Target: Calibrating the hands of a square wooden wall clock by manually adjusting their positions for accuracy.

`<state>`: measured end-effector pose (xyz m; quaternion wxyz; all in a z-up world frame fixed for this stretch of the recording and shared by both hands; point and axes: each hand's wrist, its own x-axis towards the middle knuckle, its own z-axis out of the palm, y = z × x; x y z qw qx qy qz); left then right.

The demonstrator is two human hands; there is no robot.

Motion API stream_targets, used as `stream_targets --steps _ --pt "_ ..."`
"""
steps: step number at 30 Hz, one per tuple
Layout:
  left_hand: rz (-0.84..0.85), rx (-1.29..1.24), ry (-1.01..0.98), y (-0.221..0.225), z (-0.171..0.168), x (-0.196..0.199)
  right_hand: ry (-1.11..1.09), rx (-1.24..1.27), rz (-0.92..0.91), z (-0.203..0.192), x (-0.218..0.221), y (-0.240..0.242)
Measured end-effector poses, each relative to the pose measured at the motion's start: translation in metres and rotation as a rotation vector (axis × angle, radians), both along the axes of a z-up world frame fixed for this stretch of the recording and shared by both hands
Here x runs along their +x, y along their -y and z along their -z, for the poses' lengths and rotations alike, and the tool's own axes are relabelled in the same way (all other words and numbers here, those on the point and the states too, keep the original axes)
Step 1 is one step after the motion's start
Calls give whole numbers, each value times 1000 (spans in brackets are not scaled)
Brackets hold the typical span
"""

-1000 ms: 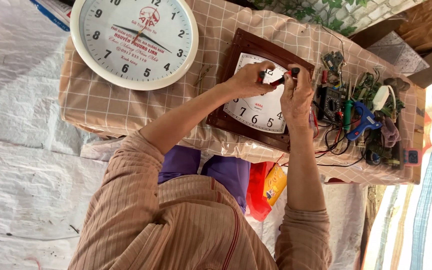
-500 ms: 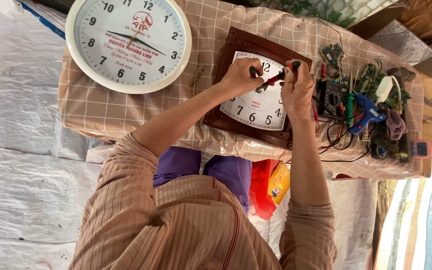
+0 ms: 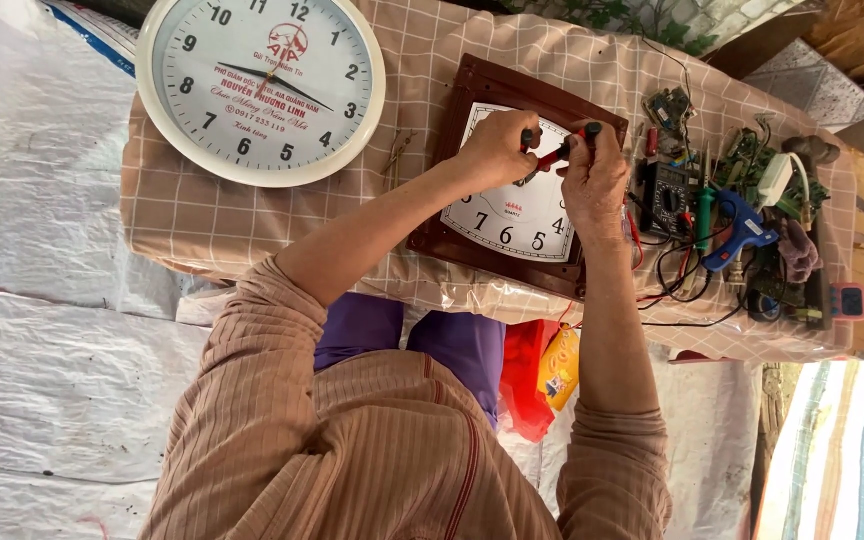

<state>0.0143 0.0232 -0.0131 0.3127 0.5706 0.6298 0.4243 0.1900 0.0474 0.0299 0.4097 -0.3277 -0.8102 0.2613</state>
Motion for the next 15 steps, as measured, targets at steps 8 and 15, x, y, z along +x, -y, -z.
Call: stream_targets --steps 8,15 --pt "32 -67 -121 -13 -1 8 -73 -43 -5 5 5 -6" --pt "-8 -82 -103 -12 -5 18 -89 -56 11 11 11 -6"
